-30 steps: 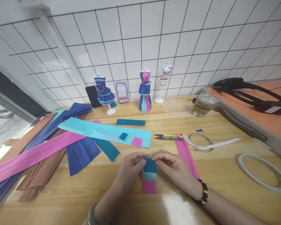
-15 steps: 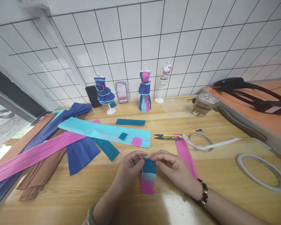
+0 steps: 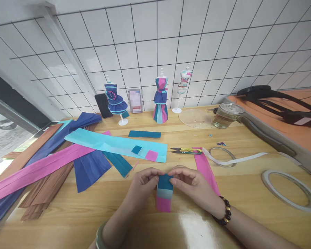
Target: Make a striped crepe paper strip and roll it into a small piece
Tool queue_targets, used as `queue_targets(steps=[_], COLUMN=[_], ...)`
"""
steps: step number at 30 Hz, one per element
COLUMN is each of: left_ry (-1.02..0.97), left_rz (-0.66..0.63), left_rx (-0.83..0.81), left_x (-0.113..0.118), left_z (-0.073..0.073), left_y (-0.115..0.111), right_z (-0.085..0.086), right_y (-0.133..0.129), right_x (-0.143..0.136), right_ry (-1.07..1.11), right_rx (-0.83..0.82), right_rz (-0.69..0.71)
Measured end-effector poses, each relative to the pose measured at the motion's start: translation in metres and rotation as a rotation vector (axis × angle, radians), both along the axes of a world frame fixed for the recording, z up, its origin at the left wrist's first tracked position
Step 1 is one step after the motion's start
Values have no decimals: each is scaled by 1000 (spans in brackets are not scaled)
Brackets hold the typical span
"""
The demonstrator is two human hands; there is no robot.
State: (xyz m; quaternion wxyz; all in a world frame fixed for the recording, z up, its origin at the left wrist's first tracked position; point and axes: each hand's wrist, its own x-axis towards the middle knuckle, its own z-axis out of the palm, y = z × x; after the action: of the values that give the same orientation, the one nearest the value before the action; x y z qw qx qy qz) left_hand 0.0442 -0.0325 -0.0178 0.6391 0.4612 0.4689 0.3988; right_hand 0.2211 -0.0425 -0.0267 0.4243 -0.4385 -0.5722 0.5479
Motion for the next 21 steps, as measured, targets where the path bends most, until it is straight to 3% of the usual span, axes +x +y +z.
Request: queue_targets(steps=[7, 13, 21], left_ry=[-18, -47, -15], left_rz=[-2, -3, 34], left_rx=[66, 77, 121], left_x=[4, 5, 5], left_z=[1, -5, -1], left_y=[-1, -1, -2], right_z=[-10, -7, -3], right_y=[0, 0, 0], right_x=[-2, -2, -2], right_ry=[-53, -119, -139], right_rx=[43, 118, 131], right_rz=[-57, -62, -44])
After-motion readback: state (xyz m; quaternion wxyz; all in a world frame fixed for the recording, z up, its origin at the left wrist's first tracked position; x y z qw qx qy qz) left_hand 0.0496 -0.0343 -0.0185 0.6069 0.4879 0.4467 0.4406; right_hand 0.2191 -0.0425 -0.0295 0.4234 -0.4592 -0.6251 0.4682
